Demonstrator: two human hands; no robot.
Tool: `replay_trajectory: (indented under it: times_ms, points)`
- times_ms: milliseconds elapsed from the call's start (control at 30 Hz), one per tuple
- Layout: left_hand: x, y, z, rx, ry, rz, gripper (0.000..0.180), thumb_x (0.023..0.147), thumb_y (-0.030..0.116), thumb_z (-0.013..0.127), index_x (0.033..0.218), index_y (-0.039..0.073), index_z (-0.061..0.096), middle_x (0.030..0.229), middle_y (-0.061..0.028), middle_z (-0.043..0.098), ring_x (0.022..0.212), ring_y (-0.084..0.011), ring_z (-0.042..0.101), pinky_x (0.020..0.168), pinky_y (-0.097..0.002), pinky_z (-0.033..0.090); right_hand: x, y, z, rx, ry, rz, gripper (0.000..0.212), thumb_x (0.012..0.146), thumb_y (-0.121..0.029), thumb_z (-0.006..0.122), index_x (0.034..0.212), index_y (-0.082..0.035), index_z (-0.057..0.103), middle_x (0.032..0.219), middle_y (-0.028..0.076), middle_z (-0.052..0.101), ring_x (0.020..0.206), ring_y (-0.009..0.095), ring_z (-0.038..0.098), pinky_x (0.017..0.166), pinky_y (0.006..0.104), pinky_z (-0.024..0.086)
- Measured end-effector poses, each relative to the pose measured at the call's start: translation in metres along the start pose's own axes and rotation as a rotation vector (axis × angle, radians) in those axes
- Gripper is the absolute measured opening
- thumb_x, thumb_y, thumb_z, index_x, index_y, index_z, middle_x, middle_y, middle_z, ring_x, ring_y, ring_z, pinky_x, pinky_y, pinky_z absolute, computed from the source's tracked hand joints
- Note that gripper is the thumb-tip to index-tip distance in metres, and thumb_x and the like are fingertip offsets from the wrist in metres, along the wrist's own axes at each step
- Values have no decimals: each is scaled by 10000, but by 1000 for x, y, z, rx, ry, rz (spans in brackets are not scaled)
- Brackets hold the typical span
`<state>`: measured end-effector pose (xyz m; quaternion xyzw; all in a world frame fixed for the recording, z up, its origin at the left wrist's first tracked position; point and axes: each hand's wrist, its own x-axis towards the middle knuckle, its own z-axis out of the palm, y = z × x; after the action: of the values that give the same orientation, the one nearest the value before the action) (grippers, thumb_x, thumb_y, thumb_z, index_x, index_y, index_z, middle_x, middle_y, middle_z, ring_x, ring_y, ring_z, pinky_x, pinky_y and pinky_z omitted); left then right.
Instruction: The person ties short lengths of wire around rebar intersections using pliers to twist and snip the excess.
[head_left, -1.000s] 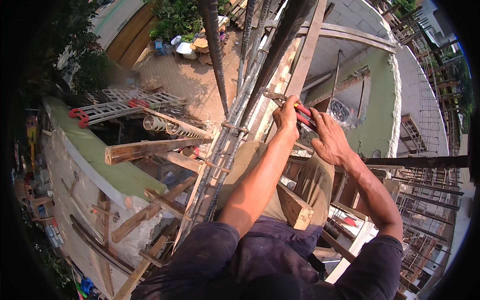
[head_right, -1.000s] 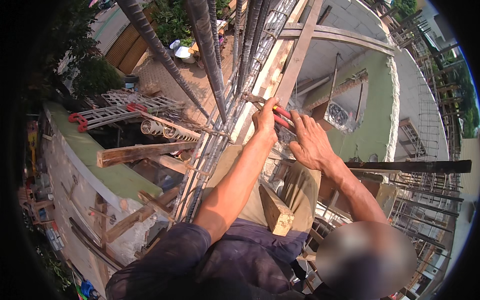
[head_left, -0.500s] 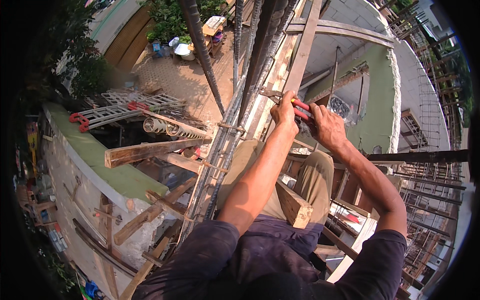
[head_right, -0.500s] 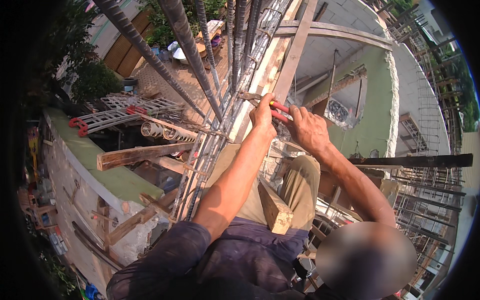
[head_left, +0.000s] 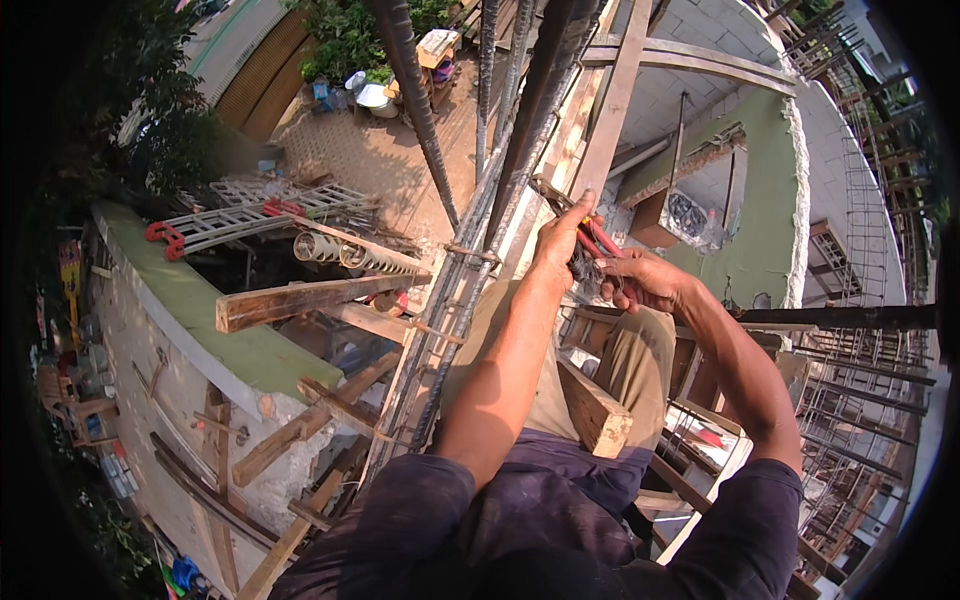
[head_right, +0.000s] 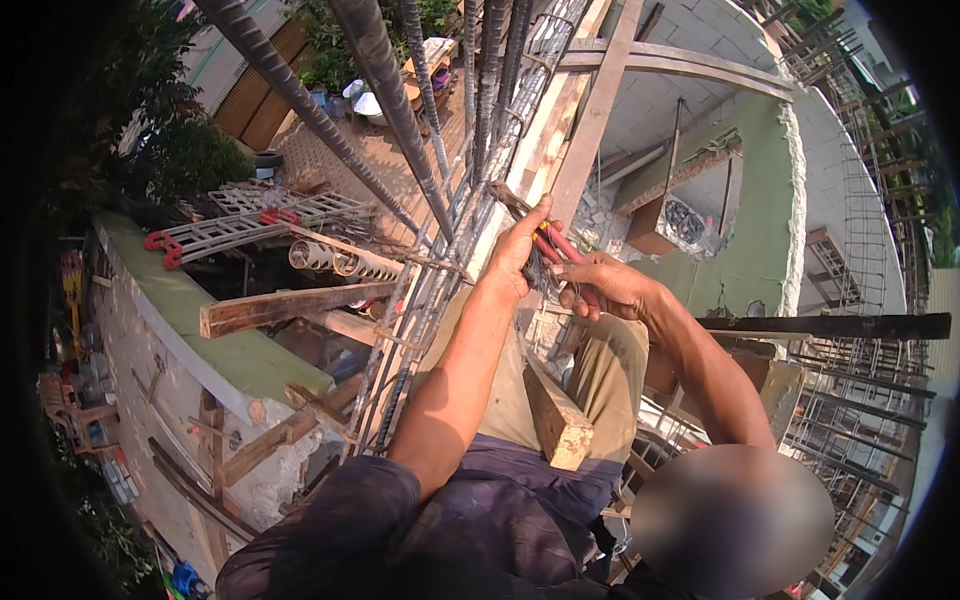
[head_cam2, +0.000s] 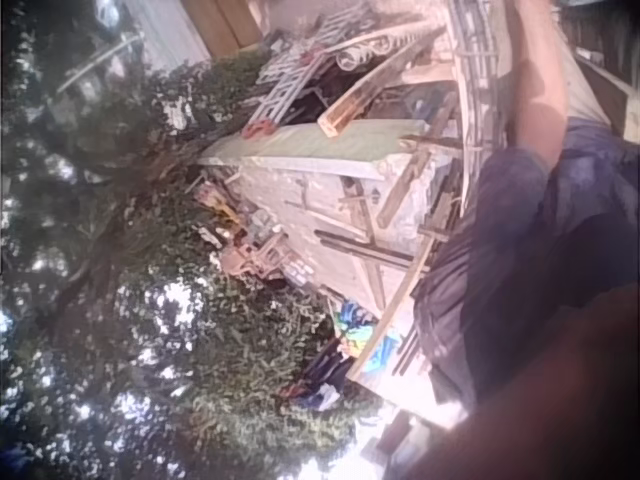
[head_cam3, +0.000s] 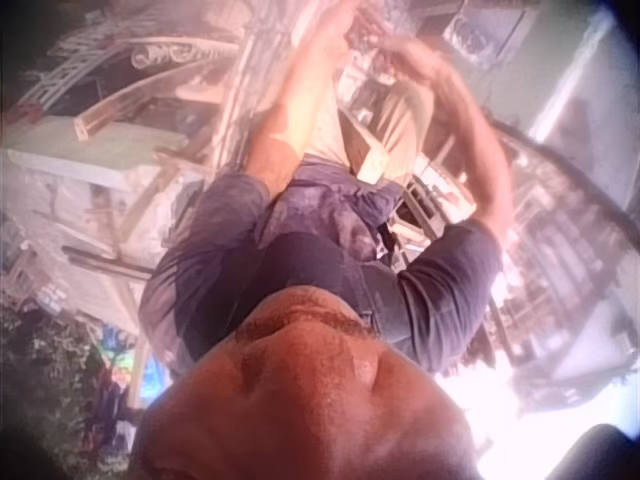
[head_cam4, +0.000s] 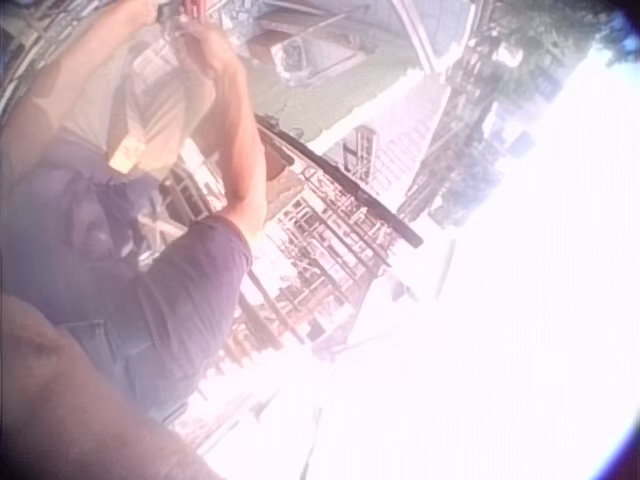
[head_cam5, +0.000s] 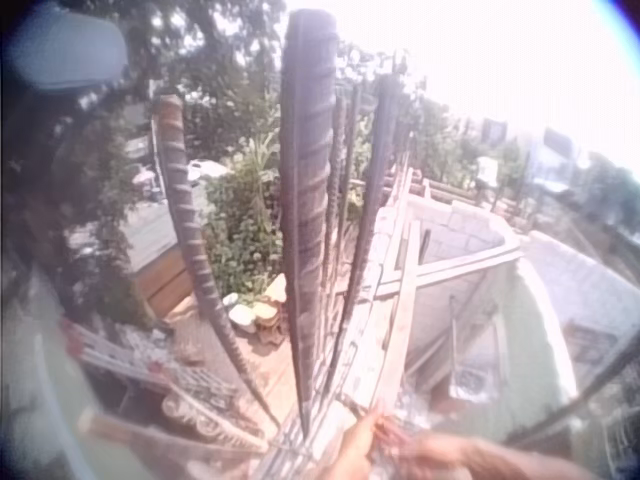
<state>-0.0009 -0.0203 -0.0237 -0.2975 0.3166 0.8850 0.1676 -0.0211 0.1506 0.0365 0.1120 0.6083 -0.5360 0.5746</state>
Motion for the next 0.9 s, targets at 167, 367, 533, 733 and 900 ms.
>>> replay_trajectory:
  times_ms: [167, 367, 533, 733, 900]
  points:
    - [8, -4, 13, -74, 156, 103, 538, 790, 467, 820, 1023, 5, 673, 919, -113, 698, 713, -182, 643, 618, -335, 517, -32, 12, 43, -1426, 846, -626, 790, 752, -132, 751, 1434, -91, 355, 1019, 156, 613, 939, 345, 655, 766, 457, 518]
    - [12, -1, 35, -147, 242, 120, 518, 790, 425, 834, 1012, -11, 663, 918, -119, 695, 754, -199, 645, 681, -356, 518, 12, 26, -6, -1532, 1000, -723, 580, 763, -160, 722, 1280, -95, 467, 954, 111, 598, 833, 342, 653, 692, 445, 509]
    - [-9, 4, 28, -38, 139, 83, 530, 874, 538, 704, 1063, 49, 628, 859, -56, 650, 724, -140, 614, 599, -282, 512, -2, 4, -17, -894, 396, -734, 187, 866, -142, 621, 980, 4, 596, 613, 95, 583, 600, 235, 624, 565, 396, 509]
    - [-16, 3, 7, -121, -28, -65, 370, 943, 456, 640, 998, 91, 609, 926, -48, 664, 695, -163, 645, 586, -322, 551, -9, 1, -8, 25, -173, -21, 351, 942, -235, 615, 1155, 41, 571, 852, 159, 697, 582, 147, 656, 424, 224, 468]
    - [3, -12, 15, -193, 57, 66, 366, 988, 392, 584, 1052, 36, 642, 1021, -93, 697, 751, -190, 675, 637, -353, 582, -17, 22, 32, -982, 714, -621, 533, 857, -291, 716, 1278, -10, 548, 990, 174, 705, 809, 338, 700, 659, 416, 557]
